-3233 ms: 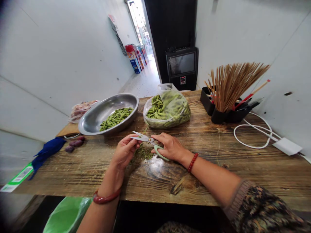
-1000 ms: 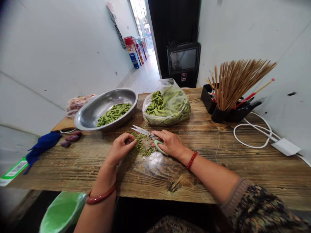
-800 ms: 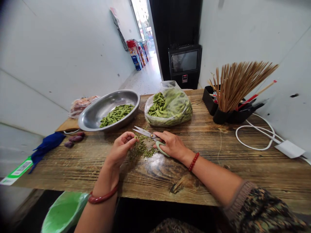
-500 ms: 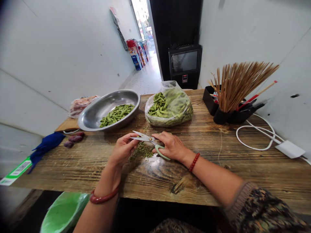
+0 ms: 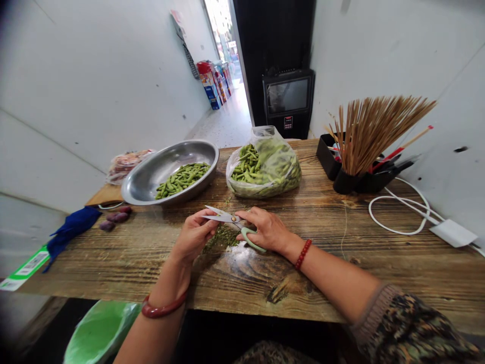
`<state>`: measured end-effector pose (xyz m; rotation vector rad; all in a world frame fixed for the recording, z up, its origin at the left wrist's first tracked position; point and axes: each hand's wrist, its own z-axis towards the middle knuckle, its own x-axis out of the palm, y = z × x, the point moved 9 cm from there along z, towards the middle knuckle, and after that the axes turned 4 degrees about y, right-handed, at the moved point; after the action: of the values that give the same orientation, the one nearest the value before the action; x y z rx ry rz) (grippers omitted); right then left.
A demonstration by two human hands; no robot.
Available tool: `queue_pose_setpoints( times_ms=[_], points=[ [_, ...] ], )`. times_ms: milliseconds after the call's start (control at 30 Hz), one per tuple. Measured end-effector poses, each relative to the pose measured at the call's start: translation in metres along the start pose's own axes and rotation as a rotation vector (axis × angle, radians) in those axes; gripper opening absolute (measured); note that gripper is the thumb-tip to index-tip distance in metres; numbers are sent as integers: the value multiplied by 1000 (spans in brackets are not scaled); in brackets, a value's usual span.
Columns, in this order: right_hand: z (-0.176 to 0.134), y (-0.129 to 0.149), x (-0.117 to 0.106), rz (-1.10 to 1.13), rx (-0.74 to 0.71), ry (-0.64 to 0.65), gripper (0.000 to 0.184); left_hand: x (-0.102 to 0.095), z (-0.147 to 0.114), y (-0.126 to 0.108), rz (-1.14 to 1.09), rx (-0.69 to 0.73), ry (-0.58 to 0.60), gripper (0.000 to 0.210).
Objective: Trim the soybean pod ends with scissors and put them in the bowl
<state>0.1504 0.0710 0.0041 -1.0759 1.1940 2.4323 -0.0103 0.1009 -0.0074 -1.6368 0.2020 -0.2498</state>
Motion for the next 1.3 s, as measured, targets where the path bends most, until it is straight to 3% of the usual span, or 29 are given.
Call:
queue_pose_setpoints(
  times_ms=[467, 600, 867, 1300],
  points=[
    [0, -1, 1, 28, 11, -13, 47, -1, 0, -6, 33, 55, -18, 15],
    [0, -3, -3, 29, 27, -59, 54, -5, 1, -3, -21, 58, -38, 19],
    [0, 1, 0, -29, -4, -7, 56, 0, 1, -5, 32, 98, 47, 15],
    [0, 2, 3, -52, 25, 23, 49, -4, 0, -9, 67, 157, 24, 13]
  ],
)
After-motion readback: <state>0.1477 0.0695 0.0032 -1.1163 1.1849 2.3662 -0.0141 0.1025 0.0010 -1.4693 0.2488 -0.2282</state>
